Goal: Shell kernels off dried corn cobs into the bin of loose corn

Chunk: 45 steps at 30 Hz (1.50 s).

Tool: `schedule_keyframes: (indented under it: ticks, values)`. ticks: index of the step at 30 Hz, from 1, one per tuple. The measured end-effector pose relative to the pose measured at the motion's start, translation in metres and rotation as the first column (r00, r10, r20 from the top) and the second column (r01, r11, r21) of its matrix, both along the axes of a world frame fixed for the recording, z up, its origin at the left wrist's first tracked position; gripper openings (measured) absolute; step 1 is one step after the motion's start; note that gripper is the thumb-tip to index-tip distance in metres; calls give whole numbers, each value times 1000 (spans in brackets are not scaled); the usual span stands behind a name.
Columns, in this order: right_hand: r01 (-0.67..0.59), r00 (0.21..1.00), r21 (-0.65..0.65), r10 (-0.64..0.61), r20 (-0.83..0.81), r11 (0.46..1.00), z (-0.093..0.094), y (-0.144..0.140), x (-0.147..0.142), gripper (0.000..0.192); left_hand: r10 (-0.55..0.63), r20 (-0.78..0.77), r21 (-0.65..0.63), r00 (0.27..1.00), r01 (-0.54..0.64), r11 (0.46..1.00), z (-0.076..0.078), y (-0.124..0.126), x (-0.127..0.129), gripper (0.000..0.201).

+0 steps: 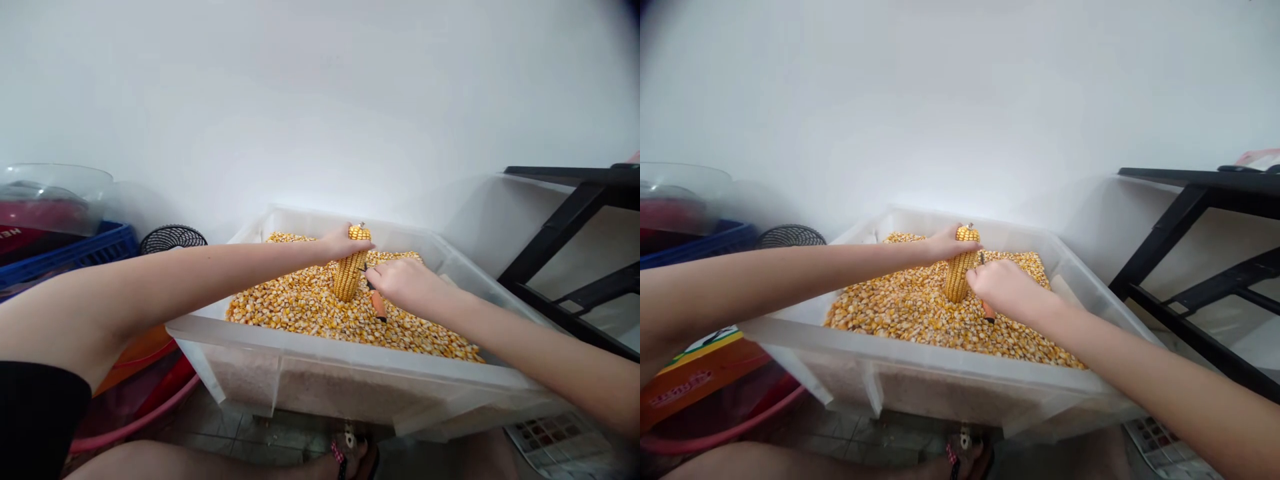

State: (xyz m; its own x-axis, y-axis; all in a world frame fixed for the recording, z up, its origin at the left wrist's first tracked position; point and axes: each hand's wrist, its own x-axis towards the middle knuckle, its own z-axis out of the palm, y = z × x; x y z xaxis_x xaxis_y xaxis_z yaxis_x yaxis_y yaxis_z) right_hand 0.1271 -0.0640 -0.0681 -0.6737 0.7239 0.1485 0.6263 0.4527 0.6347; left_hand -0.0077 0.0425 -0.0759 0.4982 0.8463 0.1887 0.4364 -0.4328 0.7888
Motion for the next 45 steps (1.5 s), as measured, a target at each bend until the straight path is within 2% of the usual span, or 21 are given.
schedule_keyframes:
  ticks: [4, 10, 15, 21, 25, 28, 33, 38, 45]
  values:
    - [-3, 999, 37, 2, 38, 999, -9, 3, -5, 6, 62, -36, -2, 997, -62, 998, -1, 2, 1, 61]
    - [12, 997, 19, -13, 77, 1000, -12, 7, -7, 5, 70, -55, 45, 996, -67, 997, -1, 1, 2, 63]
    - [20, 998, -96, -25, -59, 995, -2, 13, 4, 13, 39, -74, 93, 996, -32, 995, -2, 1, 0, 62]
    - [-36, 974, -212, -13, -225, 977, 9, 16, 19, 27, -103, -163, 245, 981, 141, 959, 8, -16, 4, 54]
    - [-38, 961, -238, -30, -276, 970, 12, 15, 22, 29, -97, -172, 208, 980, 133, 969, 12, -20, 3, 51]
    - [-7, 956, -210, -55, -287, 978, 13, 12, 21, 29, -102, -118, 158, 988, 120, 980, 9, -14, 0, 53]
    - [50, 958, -90, -73, -276, 995, 15, 7, 20, 32, -93, -42, 96, 995, 97, 991, 0, 0, -2, 59]
    - [61, 971, -29, -66, -230, 998, 14, 7, 18, 32, -94, -7, 40, 996, 94, 995, 0, 4, -1, 61]
    - [-1, 985, 44, 8, -171, 999, 7, 9, 17, 26, -63, -28, 23, 998, 64, 998, 1, 3, -3, 61]
